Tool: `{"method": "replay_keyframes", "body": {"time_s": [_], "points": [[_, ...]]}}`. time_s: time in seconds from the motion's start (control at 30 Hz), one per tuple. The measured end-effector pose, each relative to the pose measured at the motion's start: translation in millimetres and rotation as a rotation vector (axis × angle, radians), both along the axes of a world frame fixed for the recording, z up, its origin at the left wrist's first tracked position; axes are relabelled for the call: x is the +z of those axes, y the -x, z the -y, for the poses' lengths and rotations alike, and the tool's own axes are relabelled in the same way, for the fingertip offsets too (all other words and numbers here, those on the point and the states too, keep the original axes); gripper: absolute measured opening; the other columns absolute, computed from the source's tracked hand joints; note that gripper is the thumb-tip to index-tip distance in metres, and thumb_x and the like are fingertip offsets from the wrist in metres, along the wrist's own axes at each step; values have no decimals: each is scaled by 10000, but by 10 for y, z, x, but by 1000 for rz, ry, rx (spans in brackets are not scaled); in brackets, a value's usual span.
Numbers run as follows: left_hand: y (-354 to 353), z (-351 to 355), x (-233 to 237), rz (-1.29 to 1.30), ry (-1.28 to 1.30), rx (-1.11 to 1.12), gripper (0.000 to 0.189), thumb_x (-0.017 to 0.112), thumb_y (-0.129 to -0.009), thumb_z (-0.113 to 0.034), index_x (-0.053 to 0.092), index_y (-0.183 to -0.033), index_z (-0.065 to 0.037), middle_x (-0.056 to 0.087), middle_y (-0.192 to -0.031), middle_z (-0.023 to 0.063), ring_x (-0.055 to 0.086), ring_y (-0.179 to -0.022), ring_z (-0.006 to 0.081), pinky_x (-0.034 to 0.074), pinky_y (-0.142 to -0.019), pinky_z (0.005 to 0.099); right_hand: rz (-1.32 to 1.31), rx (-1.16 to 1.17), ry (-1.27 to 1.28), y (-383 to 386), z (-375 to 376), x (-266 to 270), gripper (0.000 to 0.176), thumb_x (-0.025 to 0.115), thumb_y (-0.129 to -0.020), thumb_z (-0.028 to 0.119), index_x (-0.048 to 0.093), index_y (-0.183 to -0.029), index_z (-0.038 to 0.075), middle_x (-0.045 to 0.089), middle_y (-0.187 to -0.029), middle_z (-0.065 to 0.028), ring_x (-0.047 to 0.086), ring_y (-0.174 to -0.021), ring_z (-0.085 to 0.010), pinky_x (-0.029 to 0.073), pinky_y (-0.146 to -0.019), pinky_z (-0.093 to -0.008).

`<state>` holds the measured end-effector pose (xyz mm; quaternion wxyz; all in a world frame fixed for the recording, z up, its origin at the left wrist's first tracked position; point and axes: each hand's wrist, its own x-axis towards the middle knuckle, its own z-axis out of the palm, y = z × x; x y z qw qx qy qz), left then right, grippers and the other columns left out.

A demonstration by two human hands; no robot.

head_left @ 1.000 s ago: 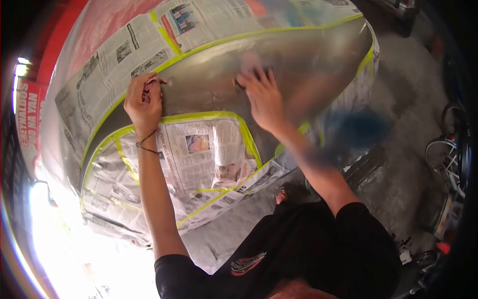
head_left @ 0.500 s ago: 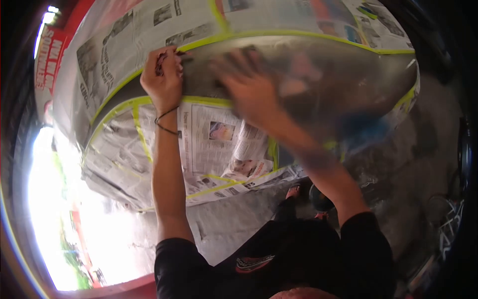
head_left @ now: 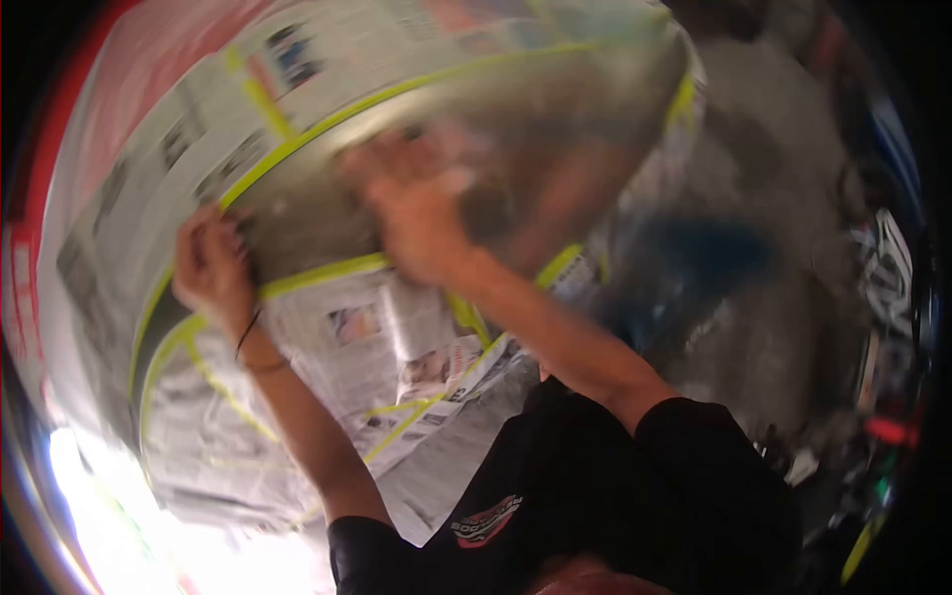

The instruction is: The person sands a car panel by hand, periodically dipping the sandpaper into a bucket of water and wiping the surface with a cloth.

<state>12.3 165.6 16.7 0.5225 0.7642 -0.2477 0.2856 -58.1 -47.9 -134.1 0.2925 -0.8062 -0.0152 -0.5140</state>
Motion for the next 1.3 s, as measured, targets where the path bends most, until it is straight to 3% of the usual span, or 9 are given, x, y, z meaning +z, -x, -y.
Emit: {"method": "replay_keyframes", "body": {"time_s": [0.33, 0.63, 0.77, 0.87, 0.9, 0.97, 1.1, 1.17, 1.3], "points": [[1861, 1552, -2563, -684, -250, -943, 214, 669, -1106, -179, 750, -1208, -10, 753, -1011, 57, 692, -812, 97, 549, -715, 247, -218, -25, -660, 1199, 2173, -1417, 477, 613, -1132, 232, 604, -1563, 27, 609, -1621, -198, 541, -1524, -357, 391, -1292, -422], [3135, 1217, -5738, -2219, -314, -726, 630, 803, -1054, -231, 447, -1571, -173, 677, -1253, 17, 685, -884, 132, 628, -767, 387, 229, -601, -2005, 4401, 1402, -4311, 369, 659, -1122, 394, 702, -1331, 92, 730, -1199, -67, 691, -1126, -203, 548, -1023, -377], [3329, 979, -6594, -2134, -452, -644, 782, 889, -971, -198, 422, -1592, -108, 658, -1060, 59, 661, -684, 133, 537, -578, 290, -285, -815, -1775, 5556, -436, -7648, 293, 591, -1148, 323, 651, -1326, 97, 706, -1279, -47, 672, -1210, -228, 523, -1042, -388], [3411, 1197, -7019, -2103, -432, -434, 759, 884, -978, -204, 444, -1587, -97, 672, -1013, 62, 668, -695, 129, 518, -571, 261, -775, -1262, -1480, 4750, -310, -7449, 614, 468, -1167, 196, 337, -1746, 38, 357, -1769, -262, 232, -1692, -429, 150, -1406, -483], [3443, 1290, -7142, -2069, -458, -395, 692, 865, -997, -203, 481, -1560, -86, 678, -1008, 58, 674, -709, 127, 522, -579, 258, -929, -1405, -929, 4710, -396, -7599, 529, 504, -1137, 173, 465, -1652, 59, 632, -1562, -76, 603, -1405, -251, 469, -1155, -408], [3475, 1450, -7537, -2032, -483, -349, 626, 847, -1016, -201, 519, -1534, -75, 685, -1002, 54, 679, -723, 125, 525, -586, 255, 71, -593, -2618, 4403, 194, -7264, 619, 552, -1090, 140, 454, -1697, 64, 614, -1624, -107, 603, -1453, -280, 460, -1204, -435], [3626, 1681, -8176, -1962, -362, -421, 480, 753, -1078, -244, 581, -1492, -72, 721, -1209, 99, 713, -846, 128, 531, -631, 239, -507, -393, -2392, 4244, 579, -8082, 508, 575, -1060, 123, 611, -1565, 76, 675, -1533, -163, 665, -1373, -358, 499, -1167, -476], [3662, 1812, -8452, -1941, -353, -425, 396, 799, -1062, -179, 650, -1405, -51, 677, -1016, -9, 622, -736, 53, 459, -590, 210, -1472, -416, -1143, 4209, 745, -8704, 417, 646, -1040, 223, 687, -1429, 78, 736, -1373, -182, 742, -1130, -404, 599, -997, -523], [3768, 1854, -8910, -1895, -268, -485, 343, 765, -1077, -129, 653, -1389, -45, 699, -1037, -19, 578, -724, 33, 415, -575, 203, -1229, -541, -772, 4031, 1233, -9187, 407, 624, -1020, 119, 673, -1419, 51, 728, -1346, -225, 717, -1237, -412, 588, -1041, -530]]}}
